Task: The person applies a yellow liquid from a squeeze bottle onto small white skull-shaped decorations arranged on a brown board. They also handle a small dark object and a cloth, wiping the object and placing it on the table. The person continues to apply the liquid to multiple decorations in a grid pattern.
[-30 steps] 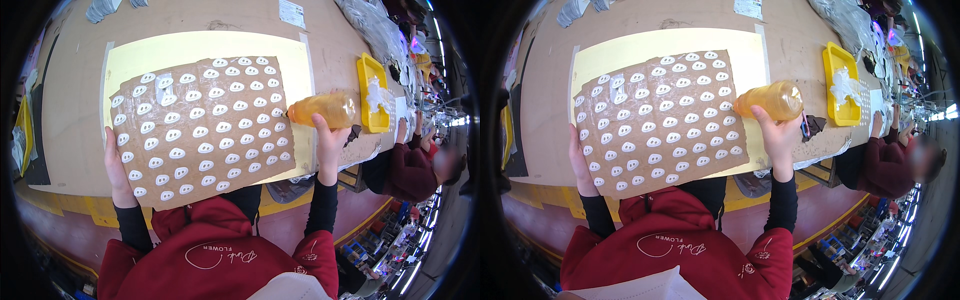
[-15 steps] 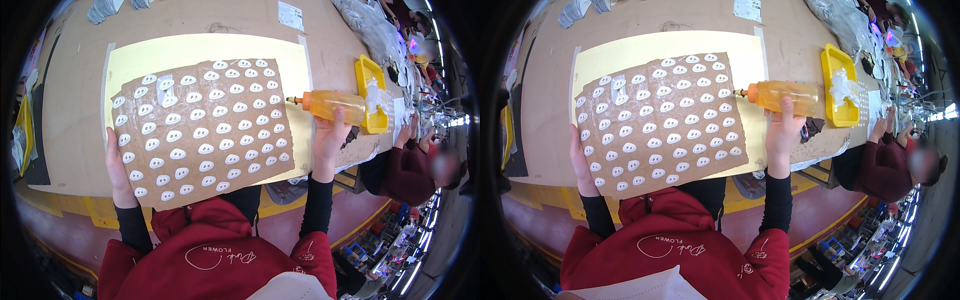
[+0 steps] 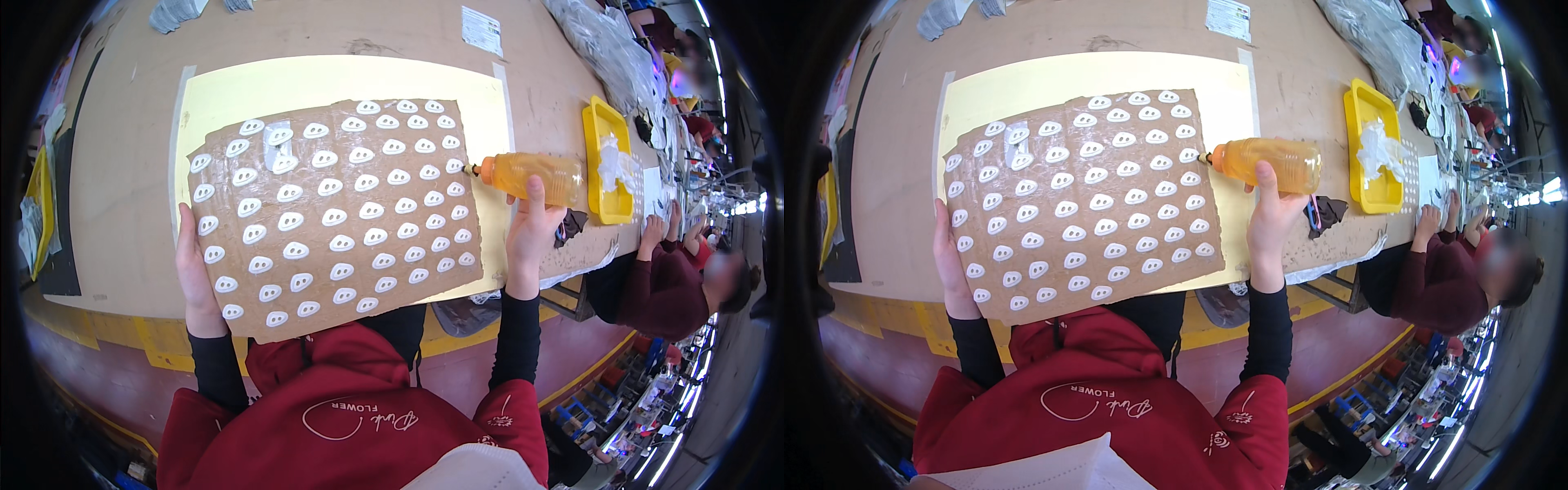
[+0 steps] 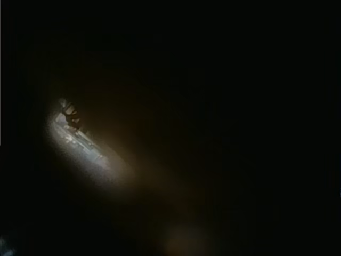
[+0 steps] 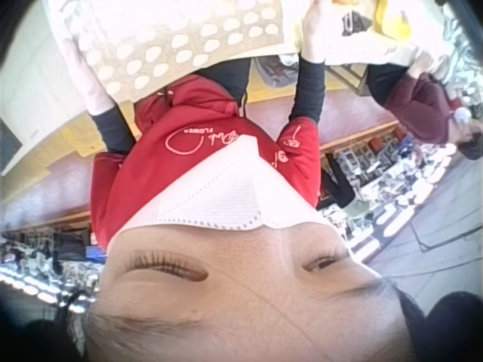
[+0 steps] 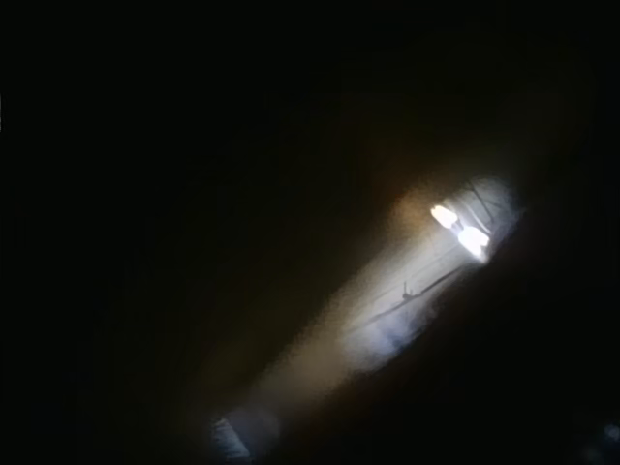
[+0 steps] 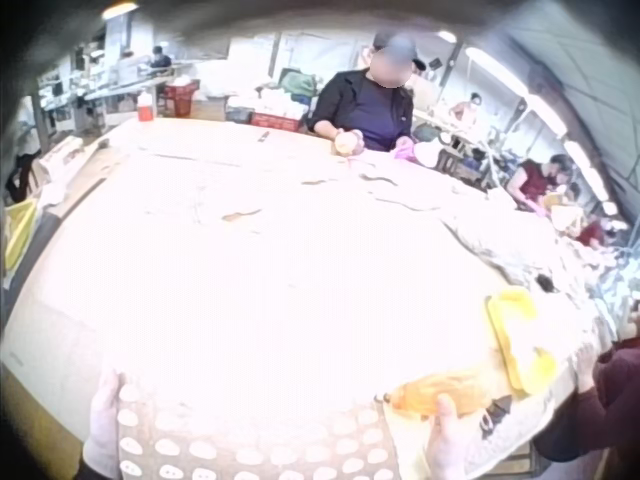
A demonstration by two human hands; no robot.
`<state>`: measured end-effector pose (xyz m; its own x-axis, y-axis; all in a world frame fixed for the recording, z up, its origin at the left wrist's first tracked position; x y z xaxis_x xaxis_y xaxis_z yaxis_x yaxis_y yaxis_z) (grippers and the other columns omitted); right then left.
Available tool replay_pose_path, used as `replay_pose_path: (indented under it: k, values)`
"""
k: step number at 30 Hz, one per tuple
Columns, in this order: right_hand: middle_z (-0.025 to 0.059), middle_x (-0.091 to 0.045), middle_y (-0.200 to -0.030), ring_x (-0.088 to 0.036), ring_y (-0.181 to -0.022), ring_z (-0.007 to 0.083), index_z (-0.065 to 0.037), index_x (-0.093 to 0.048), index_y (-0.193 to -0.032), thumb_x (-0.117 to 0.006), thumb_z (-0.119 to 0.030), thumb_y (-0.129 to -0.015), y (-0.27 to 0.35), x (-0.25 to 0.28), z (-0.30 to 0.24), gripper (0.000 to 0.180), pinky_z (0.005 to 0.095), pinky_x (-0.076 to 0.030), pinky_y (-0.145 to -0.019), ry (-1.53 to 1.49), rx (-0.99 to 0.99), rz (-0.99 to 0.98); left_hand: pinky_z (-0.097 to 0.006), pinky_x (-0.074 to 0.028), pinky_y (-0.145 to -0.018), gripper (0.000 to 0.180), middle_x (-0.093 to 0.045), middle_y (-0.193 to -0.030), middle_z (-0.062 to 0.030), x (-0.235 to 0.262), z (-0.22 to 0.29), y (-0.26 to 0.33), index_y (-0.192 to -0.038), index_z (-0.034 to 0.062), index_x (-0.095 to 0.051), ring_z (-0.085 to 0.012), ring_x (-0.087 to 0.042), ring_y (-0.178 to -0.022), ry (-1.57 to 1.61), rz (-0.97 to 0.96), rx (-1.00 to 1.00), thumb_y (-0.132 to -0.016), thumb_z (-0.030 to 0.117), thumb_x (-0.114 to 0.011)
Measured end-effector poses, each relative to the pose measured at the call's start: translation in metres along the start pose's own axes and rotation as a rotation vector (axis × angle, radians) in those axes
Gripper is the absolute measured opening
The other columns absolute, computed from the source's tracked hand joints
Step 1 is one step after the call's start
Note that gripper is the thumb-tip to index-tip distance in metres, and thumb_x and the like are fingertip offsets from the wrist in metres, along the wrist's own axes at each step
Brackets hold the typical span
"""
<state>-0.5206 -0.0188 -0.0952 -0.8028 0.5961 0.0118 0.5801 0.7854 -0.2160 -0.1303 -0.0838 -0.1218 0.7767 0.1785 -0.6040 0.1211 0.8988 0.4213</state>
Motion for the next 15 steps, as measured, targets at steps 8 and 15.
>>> replay_pose_path:
  k: [8,15]
  values:
    - [0.0082,-0.06,-0.104,-0.059,-0.086,0.0133,0.001,-0.05,-0.119,-0.071,-0.019,-0.085,0.006,-0.004,-0.004,0.044,0.0249,-0.048,-0.065,0.033,0.013,0.029,-0.032,-0.048,-0.092,0.049,-0.054,-0.127,-0.0115,0.001,0.001,0.0,-0.135,0.0032,-0.041,-0.0175,-0.057,-0.109,-0.044,0.06,-0.01,-0.102,0.039,-0.036]
    - [0.0088,-0.056,-0.115,-0.058,-0.102,0.0171,0.0,-0.046,-0.126,-0.07,-0.015,-0.085,0.012,-0.011,-0.014,0.049,0.0287,-0.049,-0.084,0.168,0.138,-0.074,-0.032,-0.048,-0.092,0.049,-0.054,-0.127,-0.0112,0.0,0.002,0.001,-0.135,0.0028,-0.041,-0.0175,-0.057,-0.11,-0.016,0.025,0.013,-0.102,0.039,-0.036]
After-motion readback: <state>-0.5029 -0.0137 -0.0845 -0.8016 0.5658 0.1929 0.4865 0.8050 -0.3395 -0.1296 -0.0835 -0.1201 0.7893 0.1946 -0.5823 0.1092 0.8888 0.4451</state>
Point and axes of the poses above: each hand's wrist, its own y-axis away from the middle knuckle, its own x-axis out of the back of the hand, z = x × y, the point moved 3 cm from there along -y, towards the middle knuckle
